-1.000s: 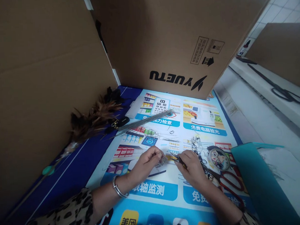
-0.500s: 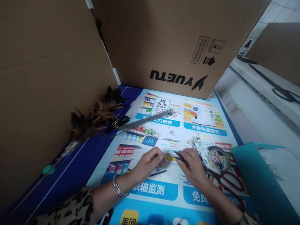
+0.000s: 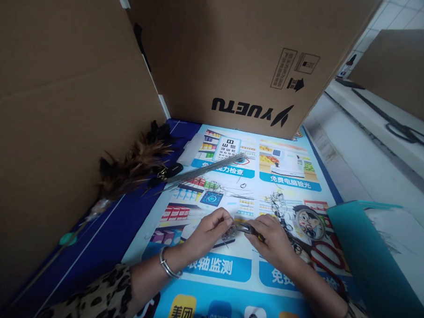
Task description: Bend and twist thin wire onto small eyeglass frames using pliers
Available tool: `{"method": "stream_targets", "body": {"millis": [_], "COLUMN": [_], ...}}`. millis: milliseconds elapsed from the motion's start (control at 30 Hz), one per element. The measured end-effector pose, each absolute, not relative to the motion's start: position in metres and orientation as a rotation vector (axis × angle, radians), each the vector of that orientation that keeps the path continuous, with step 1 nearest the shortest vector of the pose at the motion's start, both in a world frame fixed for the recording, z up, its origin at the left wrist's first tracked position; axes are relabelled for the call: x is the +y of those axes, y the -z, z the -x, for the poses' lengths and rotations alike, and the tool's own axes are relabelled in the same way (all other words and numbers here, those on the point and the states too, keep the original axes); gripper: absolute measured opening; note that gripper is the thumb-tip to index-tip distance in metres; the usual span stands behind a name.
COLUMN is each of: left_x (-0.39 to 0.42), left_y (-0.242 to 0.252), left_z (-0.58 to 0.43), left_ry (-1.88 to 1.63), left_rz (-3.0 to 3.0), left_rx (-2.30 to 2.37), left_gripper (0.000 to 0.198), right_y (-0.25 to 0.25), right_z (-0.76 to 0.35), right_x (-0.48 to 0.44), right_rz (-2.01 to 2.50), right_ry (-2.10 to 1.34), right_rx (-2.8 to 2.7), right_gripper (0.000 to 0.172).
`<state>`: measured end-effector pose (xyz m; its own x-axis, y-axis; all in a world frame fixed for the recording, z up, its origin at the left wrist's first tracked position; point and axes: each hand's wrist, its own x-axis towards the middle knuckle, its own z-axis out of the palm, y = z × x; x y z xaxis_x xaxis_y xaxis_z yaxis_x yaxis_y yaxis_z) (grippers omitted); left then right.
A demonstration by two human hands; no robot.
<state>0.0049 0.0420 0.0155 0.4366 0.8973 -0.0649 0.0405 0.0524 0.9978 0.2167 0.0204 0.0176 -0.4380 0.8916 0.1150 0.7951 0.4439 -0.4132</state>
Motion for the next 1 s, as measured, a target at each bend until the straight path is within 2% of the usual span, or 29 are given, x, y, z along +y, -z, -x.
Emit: {"method": "stream_targets", "body": {"millis": [1000], "left_x": [0.0415], "left_y": [-0.0177], "left_z": [-0.0038], "left_ry": [-0.813], "left_rz": [-1.466], "left_rx": [0.885], "left_gripper": [0.025], "right_y": [-0.0124], "right_z": [-0.2197], "right_x": [0.0245], "right_rz": [1.430], "right_ry": [-0.450], "right_rx": [-2.350], "right_gripper": [0.022]}}
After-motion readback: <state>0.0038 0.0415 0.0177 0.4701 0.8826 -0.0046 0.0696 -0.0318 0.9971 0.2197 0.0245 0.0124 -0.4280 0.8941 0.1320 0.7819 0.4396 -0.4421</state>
